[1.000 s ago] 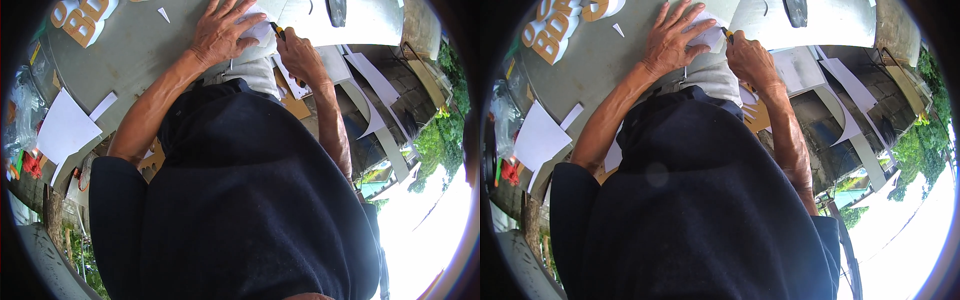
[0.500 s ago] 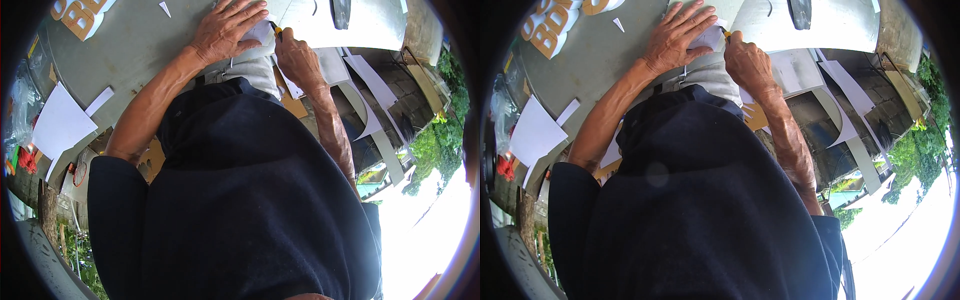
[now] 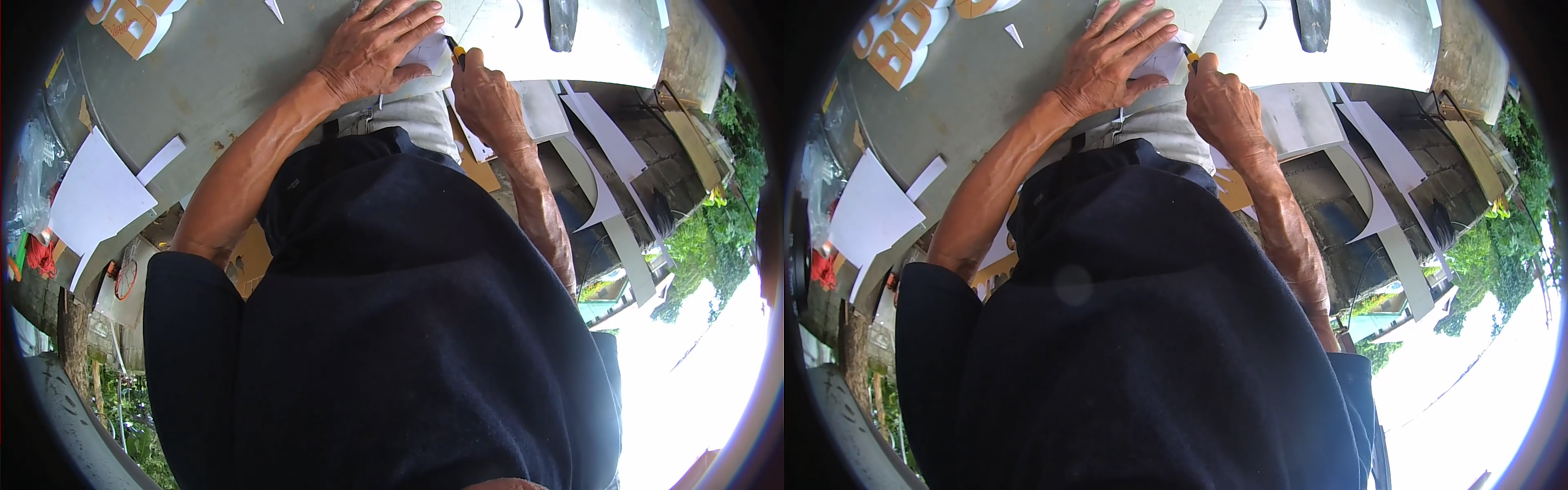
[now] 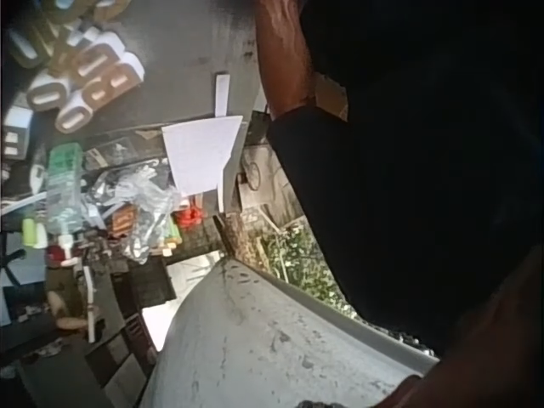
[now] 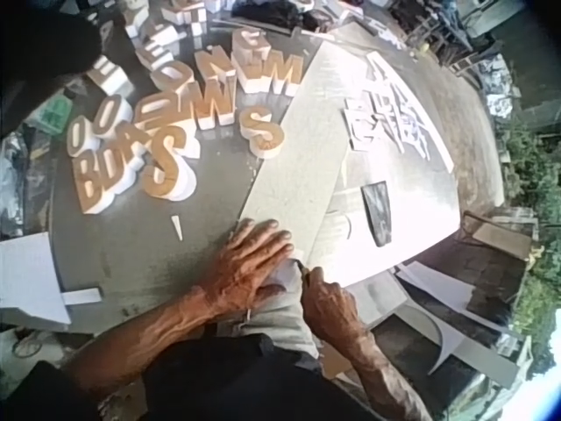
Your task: Removing excess vinyl from cut letters and trimming backing paper.
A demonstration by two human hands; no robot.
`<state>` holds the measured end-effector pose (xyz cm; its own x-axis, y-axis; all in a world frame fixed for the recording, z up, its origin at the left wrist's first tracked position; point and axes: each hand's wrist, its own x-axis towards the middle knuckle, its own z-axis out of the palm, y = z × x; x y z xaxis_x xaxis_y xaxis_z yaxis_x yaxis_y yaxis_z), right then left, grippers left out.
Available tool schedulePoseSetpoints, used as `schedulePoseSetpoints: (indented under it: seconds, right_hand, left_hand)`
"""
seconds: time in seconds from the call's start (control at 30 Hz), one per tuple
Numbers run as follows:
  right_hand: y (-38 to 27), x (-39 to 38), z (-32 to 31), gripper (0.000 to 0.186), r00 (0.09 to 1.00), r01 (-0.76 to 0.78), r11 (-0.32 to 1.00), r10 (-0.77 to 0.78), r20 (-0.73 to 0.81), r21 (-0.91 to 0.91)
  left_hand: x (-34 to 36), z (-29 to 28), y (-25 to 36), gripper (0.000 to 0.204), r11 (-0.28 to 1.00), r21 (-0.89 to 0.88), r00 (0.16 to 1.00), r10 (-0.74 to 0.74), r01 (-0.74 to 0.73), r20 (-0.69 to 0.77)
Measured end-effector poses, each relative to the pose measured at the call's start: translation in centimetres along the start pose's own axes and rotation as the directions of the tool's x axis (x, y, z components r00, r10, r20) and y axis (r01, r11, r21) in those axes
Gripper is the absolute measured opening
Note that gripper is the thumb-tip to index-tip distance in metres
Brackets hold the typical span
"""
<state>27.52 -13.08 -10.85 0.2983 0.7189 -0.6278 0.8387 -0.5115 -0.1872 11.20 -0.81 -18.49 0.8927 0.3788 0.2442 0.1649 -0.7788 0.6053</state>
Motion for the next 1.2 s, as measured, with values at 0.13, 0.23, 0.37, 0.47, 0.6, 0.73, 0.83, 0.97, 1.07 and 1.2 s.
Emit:
schedulePoseSetpoints:
  seconds: [0.13, 0.23, 0.37, 0.47, 0.6, 0.73, 0.83, 0.97, 1.07, 1.2]
  right_hand:
    - [0.0, -0.2, -0.1, 0.029, 1.0, -0.01, 1.0, 0.01, 0.019, 0.019]
    - [-0.2, -0.2, -0.1, 0.029, 1.0, -0.025, 0.999, 0.025, 0.019, 0.039]
    - [-0.3, -0.3, 0.1, 0.029, 0.999, -0.04, 0.998, 0.039, 0.012, 0.044]
    - [-0.3, -0.3, 0.1, 0.029, 0.999, -0.049, 0.994, 0.047, 0.02, 0.094]
    - [-0.4, -0.4, 0.4, 0.029, 0.998, -0.067, 0.993, 0.065, 0.025, 0.095]
    - [-0.2, -0.5, 1.0, 0.03, 0.999, -0.036, 0.993, 0.039, -0.027, 0.112]
    - [-0.3, -0.5, 1.2, 0.031, 0.999, -0.023, 0.989, 0.029, -0.036, 0.146]
    - [-0.8, -0.7, 1.0, 0.031, 0.998, -0.05, 0.985, 0.055, -0.031, 0.167]
    - [-0.4, -0.7, 1.9, 0.032, 0.998, -0.003, 0.994, 0.009, -0.063, 0.108]
    - [-1.5, -1.0, 1.1, 0.032, 0.995, -0.097, 0.983, 0.1, -0.012, 0.155]
  left_hand:
    - [-0.1, 0.0, 0.0, 0.07, 1.0, 0.02, 1.0, 0.002, -0.002, -0.004]
    - [-0.1, 0.0, 0.1, 0.071, 1.0, 0.02, 1.0, 0.0, 0.0, 0.001]
    - [-0.2, -0.1, 0.1, 0.072, 1.0, 0.016, 1.0, -0.003, 0.003, 0.017]
    - [-0.1, -0.1, 0.1, 0.072, 1.0, 0.016, 1.0, -0.005, 0.005, 0.015]
    - [0.0, -0.2, 0.2, 0.072, 1.0, 0.012, 1.0, -0.011, 0.011, 0.012]
    - [0.0, -0.2, 0.2, 0.072, 1.0, 0.011, 0.999, -0.013, 0.012, 0.032]
    - [0.0, -0.2, 0.2, 0.071, 1.0, 0.009, 1.0, -0.012, 0.011, 0.02]
    - [0.1, -0.2, 0.3, 0.07, 1.0, 0.01, 1.0, -0.009, 0.009, 0.0]
    - [0.2, -0.3, 0.3, 0.069, 1.0, 0.01, 1.0, -0.004, 0.004, 0.003]
    - [0.1, -0.4, 0.5, 0.067, 1.0, -0.003, 1.0, -0.014, 0.014, 0.006]
